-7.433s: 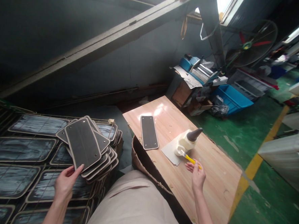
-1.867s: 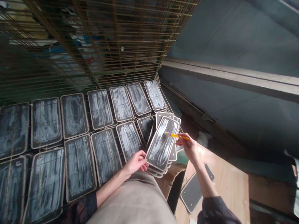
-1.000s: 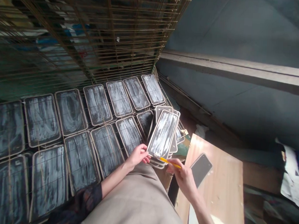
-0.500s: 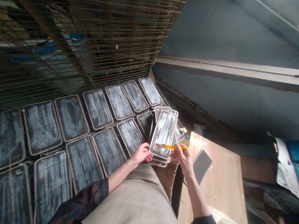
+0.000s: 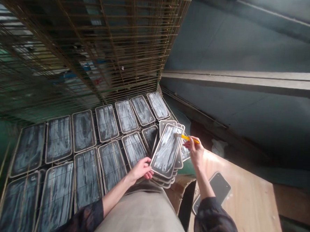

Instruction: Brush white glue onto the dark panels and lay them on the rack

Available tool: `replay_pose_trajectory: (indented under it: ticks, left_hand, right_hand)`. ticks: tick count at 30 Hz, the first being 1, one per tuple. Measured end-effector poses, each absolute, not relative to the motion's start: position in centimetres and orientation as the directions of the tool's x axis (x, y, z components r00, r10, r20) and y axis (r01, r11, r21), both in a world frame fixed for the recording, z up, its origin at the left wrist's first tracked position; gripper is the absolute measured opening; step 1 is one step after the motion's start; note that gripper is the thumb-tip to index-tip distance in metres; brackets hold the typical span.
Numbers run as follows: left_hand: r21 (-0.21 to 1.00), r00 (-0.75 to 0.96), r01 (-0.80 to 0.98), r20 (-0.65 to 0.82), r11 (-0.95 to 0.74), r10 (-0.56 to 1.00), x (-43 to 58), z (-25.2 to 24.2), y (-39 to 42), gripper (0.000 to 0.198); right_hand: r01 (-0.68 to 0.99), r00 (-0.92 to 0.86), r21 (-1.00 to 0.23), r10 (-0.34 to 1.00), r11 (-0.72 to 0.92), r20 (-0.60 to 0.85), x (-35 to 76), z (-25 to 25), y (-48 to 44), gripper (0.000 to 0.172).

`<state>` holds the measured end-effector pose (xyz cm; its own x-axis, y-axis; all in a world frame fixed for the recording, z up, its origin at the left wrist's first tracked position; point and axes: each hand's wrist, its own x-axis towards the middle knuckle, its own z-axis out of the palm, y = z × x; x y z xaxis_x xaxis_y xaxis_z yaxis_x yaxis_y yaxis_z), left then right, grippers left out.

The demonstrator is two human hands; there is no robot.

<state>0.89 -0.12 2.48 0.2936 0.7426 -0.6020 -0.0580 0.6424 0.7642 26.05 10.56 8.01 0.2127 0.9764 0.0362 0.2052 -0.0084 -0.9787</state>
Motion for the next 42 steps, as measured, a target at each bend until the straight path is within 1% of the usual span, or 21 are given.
replay_pose_trajectory:
  ticks: [2,4,7,8,10,13,15,19,22,25,27,29,30,32,34,36,38,39,42]
  left_hand:
    - [0.749,0.276,-0.078,-0.618,0.658,0.736,1.1,2.8,-0.2,0.032]
    - [0.742,0.26,-0.12,-0.618,0.66,0.742,1.4,3.1,-0.3,0.032]
    - [0.738,0.258,-0.196,-0.596,0.646,0.76,1.8,3.5,-0.5,0.031]
    - [0.735,0.258,-0.217,-0.591,0.642,0.764,1.9,3.5,-0.5,0.031]
    - [0.722,0.258,-0.252,-0.592,0.645,0.763,1.9,3.5,-0.6,0.032]
    - [0.691,0.252,-0.295,-0.61,0.66,0.751,2.0,3.4,-0.7,0.032]
    - [0.679,0.245,-0.314,-0.617,0.663,0.748,1.9,3.4,-0.7,0.031]
    - [0.687,0.237,-0.299,-0.619,0.662,0.749,1.9,3.7,-0.7,0.032]
    - [0.692,0.245,-0.262,-0.627,0.673,0.74,1.8,3.8,-0.4,0.033]
    - [0.698,0.275,-0.239,-0.618,0.675,0.737,1.6,3.6,-0.1,0.033]
    - [0.7,0.299,-0.241,-0.606,0.673,0.737,1.5,3.5,0.1,0.034]
    - [0.686,0.34,-0.268,-0.589,0.676,0.733,1.3,3.4,0.3,0.035]
    - [0.674,0.368,-0.292,-0.575,0.678,0.73,1.2,3.5,0.4,0.035]
    - [0.644,0.442,-0.344,-0.531,0.684,0.723,1.0,3.9,0.9,0.033]
    - [0.62,0.519,-0.395,-0.459,0.678,0.721,0.8,4.8,1.6,0.031]
    - [0.599,0.571,-0.455,-0.372,0.659,0.732,0.7,6.1,2.6,0.031]
    - [0.571,0.583,-0.53,-0.291,0.627,0.759,0.8,7.9,3.8,0.033]
    - [0.558,0.576,-0.568,-0.256,0.605,0.776,0.9,8.9,4.4,0.035]
    - [0.534,0.534,-0.661,-0.159,0.527,0.831,1.0,11.9,5.9,0.039]
  right_hand:
    - [0.245,0.197,-0.969,0.977,0.03,0.08,26.8,7.9,11.4,0.04]
    - [0.324,0.154,-0.945,0.985,0.028,0.082,27.3,7.7,10.8,0.039]
    - [0.465,0.064,-0.885,0.998,-0.012,0.02,27.5,7.6,7.3,0.037]
    - [0.483,0.031,-0.875,0.999,-0.029,-0.016,27.5,7.8,5.8,0.036]
    - [0.459,-0.02,-0.883,0.992,-0.099,-0.122,27.6,8.5,2.8,0.033]
    - [0.354,-0.086,-0.899,0.948,-0.259,-0.307,27.8,10.3,-0.2,0.032]
    - [0.278,-0.093,-0.903,0.926,-0.329,-0.366,27.9,11.5,-0.9,0.033]
    - [0.148,0.0,-0.941,0.951,-0.305,-0.309,27.2,12.2,-0.4,0.034]
    - [0.073,0.01,-0.955,0.958,-0.287,-0.287,25.1,11.2,-0.7,0.035]
    - [0.092,-0.003,-0.944,0.948,-0.316,-0.318,23.4,10.3,-2.1,0.033]
    - [0.138,0.046,-0.928,0.938,-0.346,-0.343,23.5,10.5,-3.2,0.033]
    - [0.175,0.171,-0.922,0.933,-0.344,-0.315,24.3,11.3,-4.1,0.034]
    - [0.19,0.257,-0.928,0.929,-0.32,-0.268,24.9,11.9,-4.3,0.035]
    - [0.213,0.411,-0.948,0.902,-0.236,-0.131,25.7,13.1,-4.4,0.037]
    - [0.233,0.492,-0.963,0.87,-0.137,-0.005,25.8,13.6,-4.1,0.04]
    - [0.292,0.496,-0.953,0.865,-0.081,0.079,25.1,12.8,-3.5,0.043]
    - [0.421,0.44,-0.904,0.888,-0.071,0.135,24.0,10.7,-2.6,0.041]
    - [0.503,0.397,-0.861,0.904,-0.073,0.156,23.4,9.4,-2.2,0.038]
    - [0.705,0.198,-0.71,0.959,0.005,0.203,22.2,5.4,-1.1,0.033]
